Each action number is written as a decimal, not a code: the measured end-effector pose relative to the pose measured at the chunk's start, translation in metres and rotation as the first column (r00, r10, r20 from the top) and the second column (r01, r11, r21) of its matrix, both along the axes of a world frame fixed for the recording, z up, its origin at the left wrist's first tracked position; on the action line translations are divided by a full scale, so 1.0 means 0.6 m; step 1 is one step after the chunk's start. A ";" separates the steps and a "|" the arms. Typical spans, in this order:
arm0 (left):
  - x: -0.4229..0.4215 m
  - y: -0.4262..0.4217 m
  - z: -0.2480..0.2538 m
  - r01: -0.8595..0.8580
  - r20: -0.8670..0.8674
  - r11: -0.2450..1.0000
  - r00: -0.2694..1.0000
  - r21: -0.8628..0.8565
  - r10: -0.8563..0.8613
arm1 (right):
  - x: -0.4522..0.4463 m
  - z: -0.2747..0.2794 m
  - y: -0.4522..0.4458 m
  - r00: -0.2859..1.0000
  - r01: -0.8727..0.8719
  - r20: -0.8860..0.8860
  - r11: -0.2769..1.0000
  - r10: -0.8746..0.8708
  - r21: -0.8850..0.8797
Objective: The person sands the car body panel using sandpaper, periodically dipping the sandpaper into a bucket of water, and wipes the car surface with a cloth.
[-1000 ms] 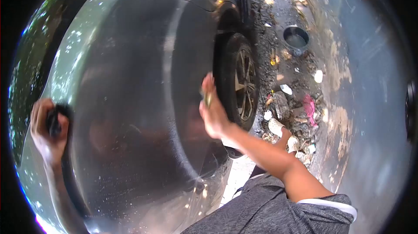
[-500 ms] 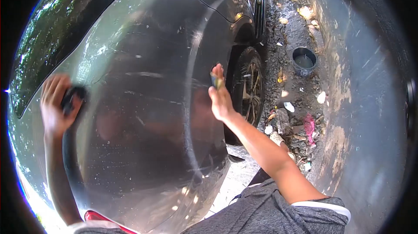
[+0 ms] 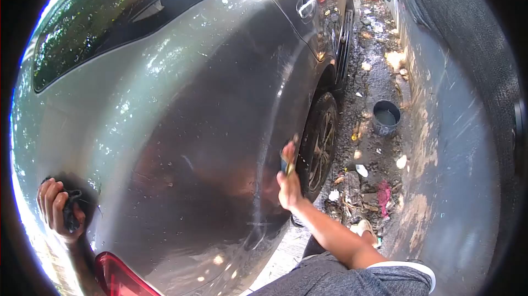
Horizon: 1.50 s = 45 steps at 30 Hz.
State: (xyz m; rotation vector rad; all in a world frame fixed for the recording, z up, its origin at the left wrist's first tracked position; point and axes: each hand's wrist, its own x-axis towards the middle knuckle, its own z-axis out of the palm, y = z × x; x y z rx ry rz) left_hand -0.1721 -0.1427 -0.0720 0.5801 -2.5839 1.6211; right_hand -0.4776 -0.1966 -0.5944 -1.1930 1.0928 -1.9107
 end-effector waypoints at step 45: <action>0.081 -0.034 0.046 0.084 -0.082 0.993 0.994 0.079 -0.077 | -0.034 -0.054 0.008 0.950 0.270 -0.213 0.944 -0.228 0.191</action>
